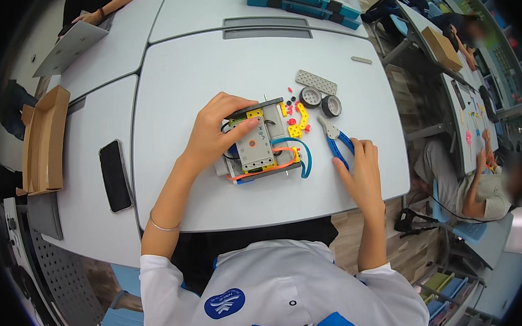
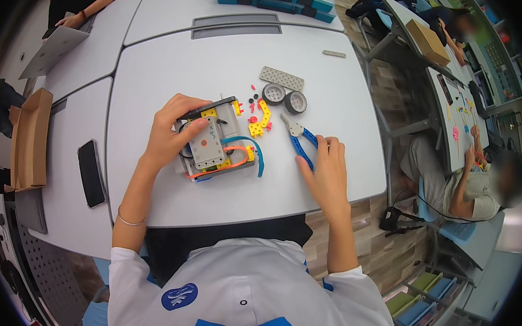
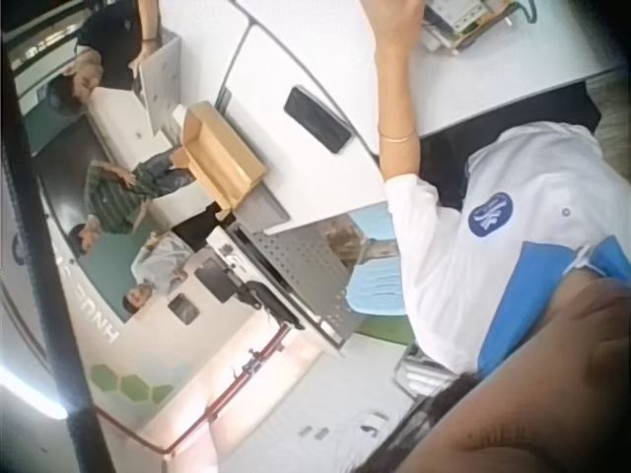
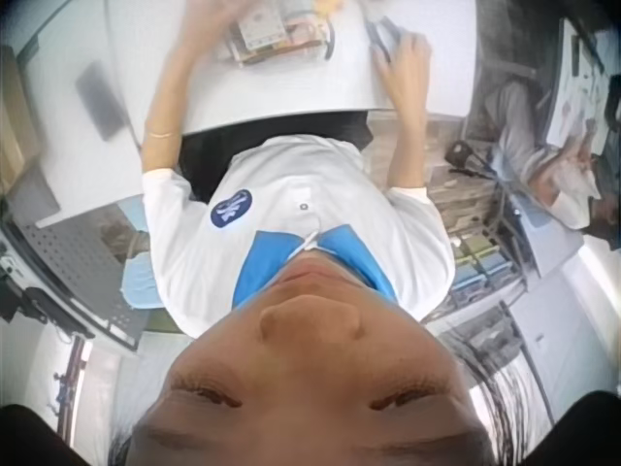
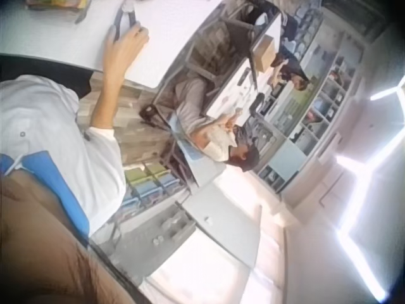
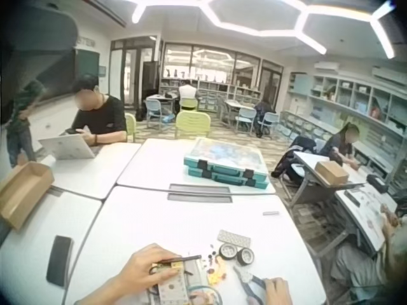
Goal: The person assembles a small educational robotics kit on a white table. They use a blue plastic tool to connect and disconnect colorful plastic components, including gears, beams, and a motor, while occasionally rotating the assembly to access different connection points.
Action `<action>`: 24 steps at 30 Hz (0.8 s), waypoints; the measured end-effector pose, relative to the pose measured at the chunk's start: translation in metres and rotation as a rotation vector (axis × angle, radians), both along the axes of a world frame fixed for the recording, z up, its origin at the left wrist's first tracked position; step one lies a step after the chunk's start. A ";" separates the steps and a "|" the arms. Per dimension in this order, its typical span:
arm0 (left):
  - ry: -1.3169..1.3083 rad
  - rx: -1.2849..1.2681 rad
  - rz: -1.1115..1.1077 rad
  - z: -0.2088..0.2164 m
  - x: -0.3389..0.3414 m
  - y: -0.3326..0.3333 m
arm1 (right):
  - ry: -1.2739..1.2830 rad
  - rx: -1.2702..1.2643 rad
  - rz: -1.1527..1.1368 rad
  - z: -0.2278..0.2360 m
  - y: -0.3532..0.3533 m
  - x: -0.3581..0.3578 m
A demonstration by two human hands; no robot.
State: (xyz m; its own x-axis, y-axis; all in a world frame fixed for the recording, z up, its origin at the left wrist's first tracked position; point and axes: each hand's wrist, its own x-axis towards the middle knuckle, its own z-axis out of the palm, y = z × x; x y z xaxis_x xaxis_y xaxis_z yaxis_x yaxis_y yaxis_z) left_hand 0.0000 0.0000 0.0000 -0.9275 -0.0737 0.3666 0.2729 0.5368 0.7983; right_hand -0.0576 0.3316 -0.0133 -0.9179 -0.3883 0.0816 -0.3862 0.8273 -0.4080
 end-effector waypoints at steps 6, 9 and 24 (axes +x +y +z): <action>0.089 0.015 -0.099 -0.006 -0.005 0.002 | -0.354 -0.461 0.128 0.029 0.008 -0.020; 0.078 0.046 -0.126 -0.005 -0.004 0.001 | -0.540 -0.736 0.205 0.029 0.004 -0.019; 0.119 0.054 -0.207 -0.009 -0.003 0.001 | -0.223 -0.227 0.512 0.055 -0.010 -0.041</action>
